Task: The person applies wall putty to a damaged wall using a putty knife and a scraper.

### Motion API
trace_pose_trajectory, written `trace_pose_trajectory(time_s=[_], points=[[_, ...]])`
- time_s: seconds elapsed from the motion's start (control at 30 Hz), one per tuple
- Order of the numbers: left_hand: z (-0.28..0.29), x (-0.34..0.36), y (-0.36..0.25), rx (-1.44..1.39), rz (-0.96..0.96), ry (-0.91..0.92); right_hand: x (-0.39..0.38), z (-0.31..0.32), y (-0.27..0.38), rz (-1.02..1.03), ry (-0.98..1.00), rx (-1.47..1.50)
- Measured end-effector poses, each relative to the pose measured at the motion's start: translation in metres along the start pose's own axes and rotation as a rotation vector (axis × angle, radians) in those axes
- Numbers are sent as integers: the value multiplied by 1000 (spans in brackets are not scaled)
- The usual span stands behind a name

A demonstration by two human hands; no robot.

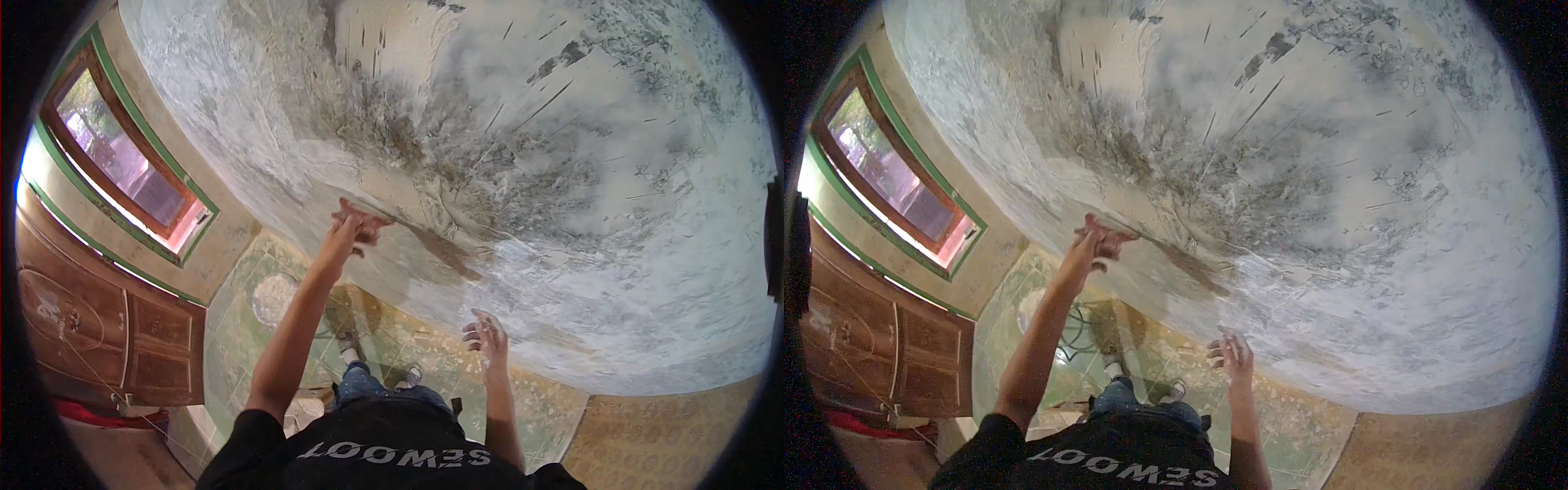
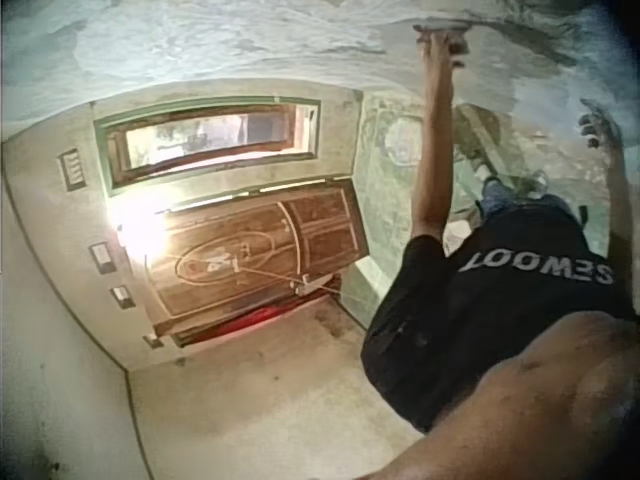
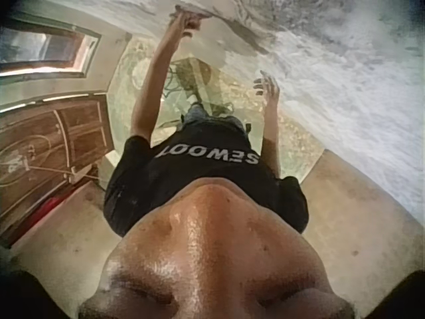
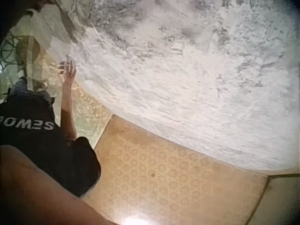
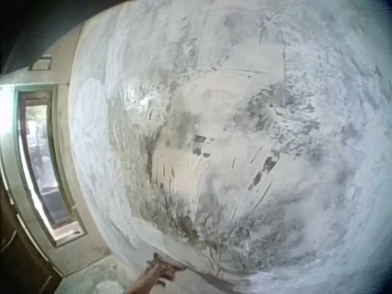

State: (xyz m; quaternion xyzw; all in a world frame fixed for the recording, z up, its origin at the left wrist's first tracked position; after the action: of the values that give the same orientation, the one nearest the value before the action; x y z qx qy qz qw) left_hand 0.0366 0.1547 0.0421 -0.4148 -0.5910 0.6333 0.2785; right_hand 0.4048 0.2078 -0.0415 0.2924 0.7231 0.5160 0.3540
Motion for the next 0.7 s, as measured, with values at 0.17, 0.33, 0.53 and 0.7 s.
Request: trace_pose_trajectory(time_s=[0.17,0.33,0.53,0.7], points=[[-40,26,-99,-65,-115,207,3,-10,-8,42,91,-25],[-28,-54,-205,-181,-284,264,-2,-4,-11,8,43,28],[-13,-60,-106,-61,-159,125,15,9,-19,-2,43,-30],[-30,6,-85,81,-75,150,21,-18,14,129,132,-137]])
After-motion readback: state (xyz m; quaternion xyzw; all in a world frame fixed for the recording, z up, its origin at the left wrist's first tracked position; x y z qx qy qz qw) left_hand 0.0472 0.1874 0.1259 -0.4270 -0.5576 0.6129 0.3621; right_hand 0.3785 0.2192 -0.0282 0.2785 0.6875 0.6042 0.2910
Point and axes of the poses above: each hand's wrist, its own x-axis towards the middle knuckle, its own z-axis out of the back of the hand, y = z × x, the point moved 10 cm from there along x, towards the middle knuckle, and after that the axes turned 7 degrees about y, right-handed, at the moved point
